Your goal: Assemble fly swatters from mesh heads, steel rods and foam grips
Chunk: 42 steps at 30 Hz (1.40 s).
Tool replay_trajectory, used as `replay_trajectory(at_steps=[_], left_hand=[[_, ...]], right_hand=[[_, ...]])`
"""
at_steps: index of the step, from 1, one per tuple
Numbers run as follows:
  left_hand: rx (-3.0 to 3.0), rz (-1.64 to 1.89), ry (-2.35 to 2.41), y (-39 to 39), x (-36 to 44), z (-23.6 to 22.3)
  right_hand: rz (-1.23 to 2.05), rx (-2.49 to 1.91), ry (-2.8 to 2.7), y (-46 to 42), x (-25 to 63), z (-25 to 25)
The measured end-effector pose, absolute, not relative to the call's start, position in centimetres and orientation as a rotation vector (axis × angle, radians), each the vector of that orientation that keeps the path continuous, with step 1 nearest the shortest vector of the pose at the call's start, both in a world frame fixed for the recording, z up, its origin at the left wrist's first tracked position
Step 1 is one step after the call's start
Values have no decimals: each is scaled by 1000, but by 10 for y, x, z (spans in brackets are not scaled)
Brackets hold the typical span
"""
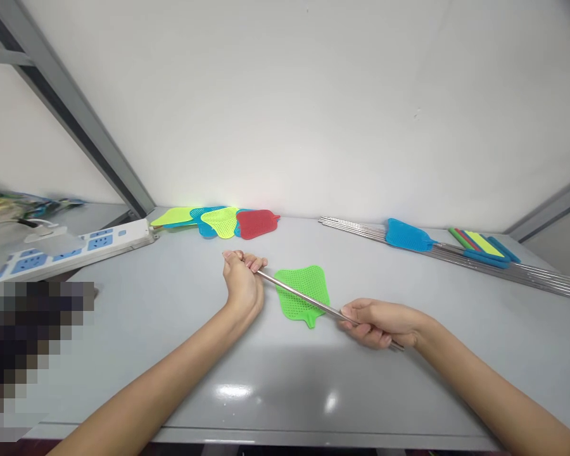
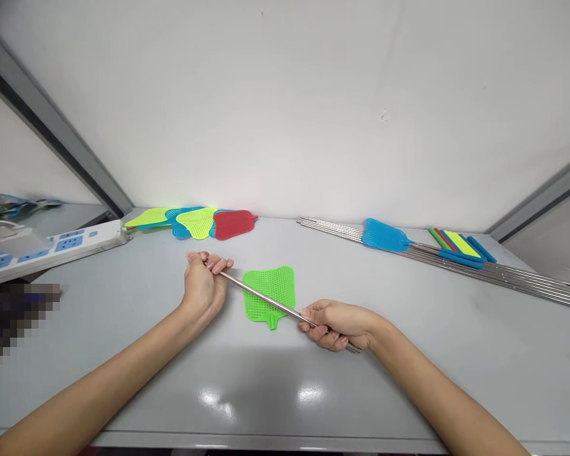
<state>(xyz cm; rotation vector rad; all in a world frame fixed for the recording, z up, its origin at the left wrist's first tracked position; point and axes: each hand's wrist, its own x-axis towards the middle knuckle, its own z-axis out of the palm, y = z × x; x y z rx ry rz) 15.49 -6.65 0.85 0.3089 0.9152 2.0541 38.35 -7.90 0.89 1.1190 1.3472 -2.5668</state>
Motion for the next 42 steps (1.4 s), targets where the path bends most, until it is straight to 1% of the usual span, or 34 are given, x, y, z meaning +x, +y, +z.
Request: replay_trajectory(at_steps=[9, 26, 33, 38, 42], left_hand=[[311, 1981, 885, -77, 175, 7], [303, 1882, 825, -78, 169, 5], [366, 1765, 978, -72, 154, 16], [614, 1707, 984, -69, 146, 21], [768, 1675, 876, -71, 140, 34]], right_hand=[[-2576, 1106, 1329, -80, 378, 9], [-2568, 1143, 1373, -83, 379, 13], [-2616, 1189, 1504, -84, 380, 12], [-2657, 1175, 1533, -80, 383, 11], [-2750, 1020, 1517, -85, 378, 10]])
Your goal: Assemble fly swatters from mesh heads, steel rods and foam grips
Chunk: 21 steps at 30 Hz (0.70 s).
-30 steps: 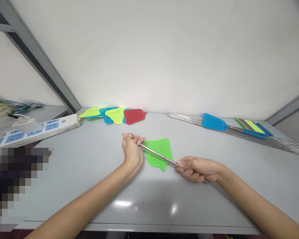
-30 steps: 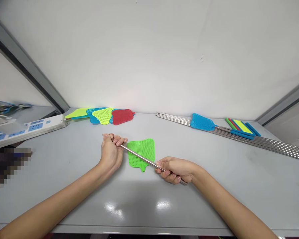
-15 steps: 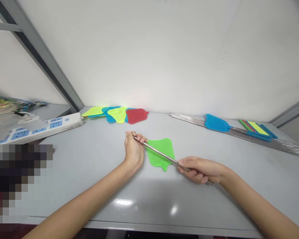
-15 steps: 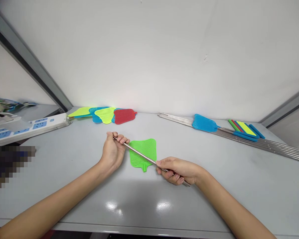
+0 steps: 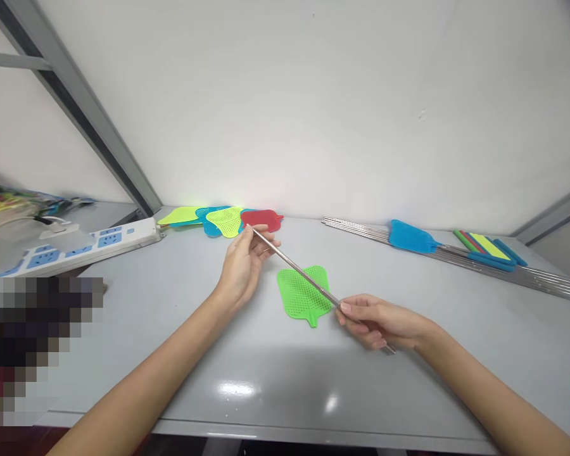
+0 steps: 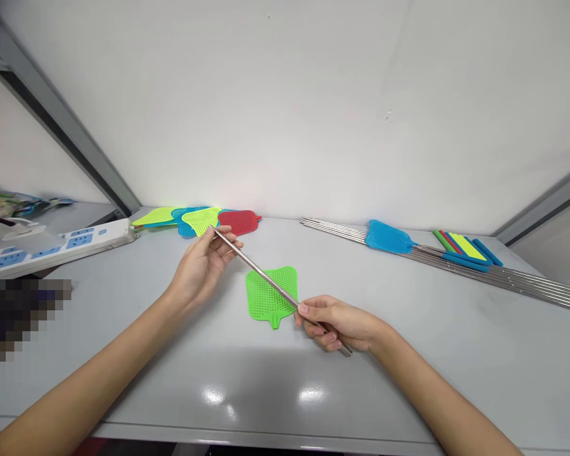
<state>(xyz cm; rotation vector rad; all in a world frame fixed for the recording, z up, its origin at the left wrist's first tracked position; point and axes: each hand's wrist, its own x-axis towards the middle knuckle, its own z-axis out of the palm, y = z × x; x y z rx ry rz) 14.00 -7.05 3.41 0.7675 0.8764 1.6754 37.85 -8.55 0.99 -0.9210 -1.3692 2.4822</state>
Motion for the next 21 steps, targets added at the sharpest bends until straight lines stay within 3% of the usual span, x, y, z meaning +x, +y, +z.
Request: replay_trajectory(at_steps=[13, 21], left_hand=[[716, 1594, 468, -58, 170, 121], [709, 1125, 448, -25, 195, 103]], right_hand=[[2569, -521, -928, -112, 340, 11], [2860, -304, -815, -121, 334, -18]])
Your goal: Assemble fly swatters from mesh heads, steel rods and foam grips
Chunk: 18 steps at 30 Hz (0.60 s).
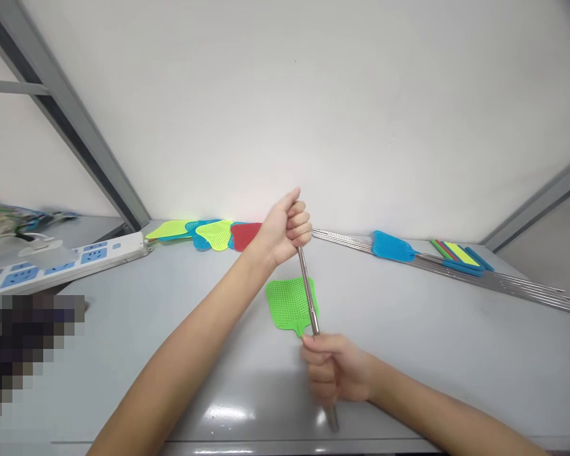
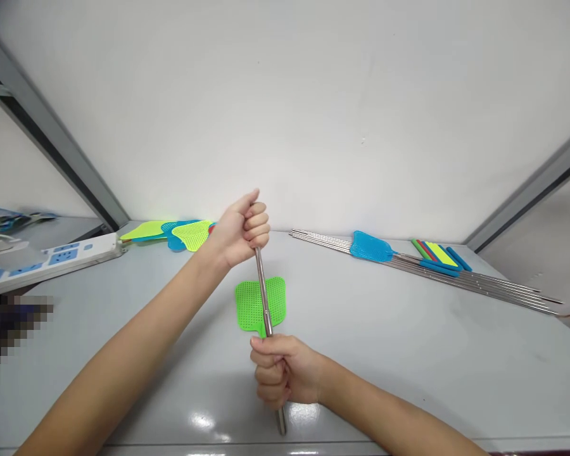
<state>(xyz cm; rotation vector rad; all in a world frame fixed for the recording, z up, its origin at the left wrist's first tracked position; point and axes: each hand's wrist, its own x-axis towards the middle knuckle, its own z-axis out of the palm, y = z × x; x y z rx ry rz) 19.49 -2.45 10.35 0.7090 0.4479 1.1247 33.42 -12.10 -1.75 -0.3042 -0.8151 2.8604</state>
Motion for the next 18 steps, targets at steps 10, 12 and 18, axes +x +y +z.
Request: replay_trajectory(at_steps=[10, 12, 18], left_hand=[[599, 1197, 542, -10, 210, 62], [580, 1199, 526, -10, 207, 59], [529, 1181, 450, -12, 203, 53]], right_hand=[[2979, -443, -672, -119, 333, -26], [3000, -459, -664, -119, 334, -26], [3011, -476, -634, -118, 337, -27]])
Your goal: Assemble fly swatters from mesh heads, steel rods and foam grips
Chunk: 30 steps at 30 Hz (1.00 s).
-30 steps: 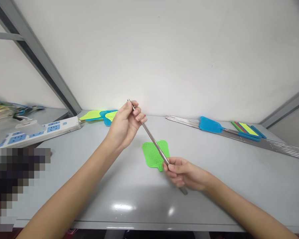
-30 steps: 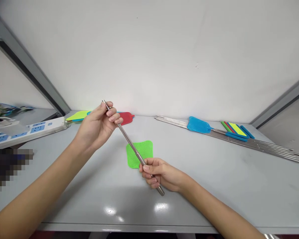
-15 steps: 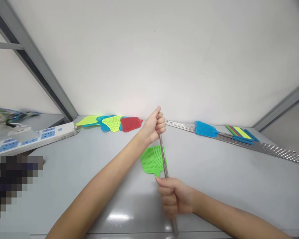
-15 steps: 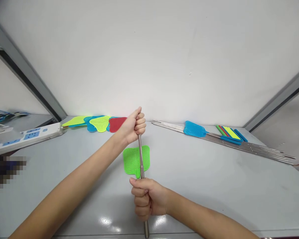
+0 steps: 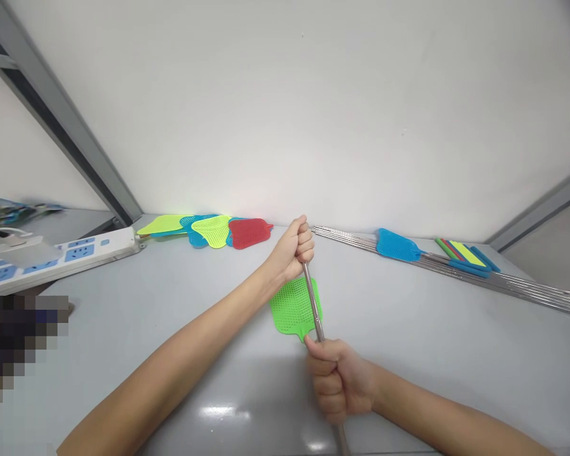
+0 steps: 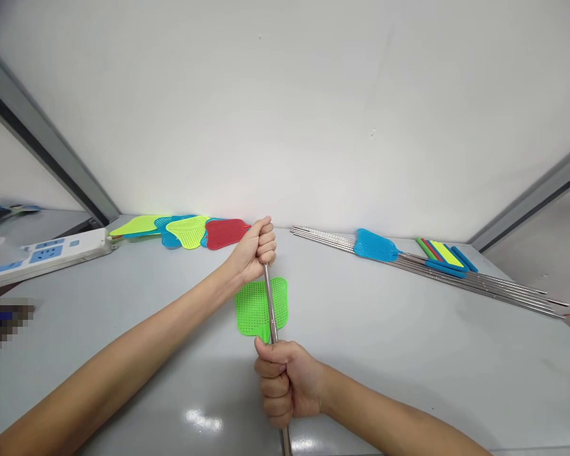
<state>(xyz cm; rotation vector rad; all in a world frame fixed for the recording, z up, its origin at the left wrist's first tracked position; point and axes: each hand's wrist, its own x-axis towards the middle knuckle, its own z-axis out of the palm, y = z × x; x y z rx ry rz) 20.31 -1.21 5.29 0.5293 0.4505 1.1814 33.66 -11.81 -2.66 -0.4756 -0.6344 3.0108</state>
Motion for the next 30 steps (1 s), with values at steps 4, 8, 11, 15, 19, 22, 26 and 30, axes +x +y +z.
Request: replay_trajectory(at_steps=[4, 8, 11, 15, 19, 22, 26, 30], left_hand=[[518, 1160, 426, -15, 205, 50], [509, 1167, 419, -19, 206, 49], [499, 1159, 422, -21, 205, 48], [497, 1154, 423, -25, 204, 45], [516, 1172, 457, -30, 206, 43], [524, 1163, 476, -34, 208, 43], [516, 1150, 480, -40, 210, 40], [504, 1122, 467, -48, 213, 36]], right_hand=[[3023, -416, -621, -118, 337, -27], [3042, -373, -626, -118, 335, -27], [3055, -370, -624, -118, 335, -28], [3062, -423, -634, -117, 336, -28], [3072, -392, -638, -117, 336, -28], [3075, -346, -628, -116, 336, -29], [3080, -310, -620, -115, 336, -28], [3081, -262, -631, -115, 336, -27]])
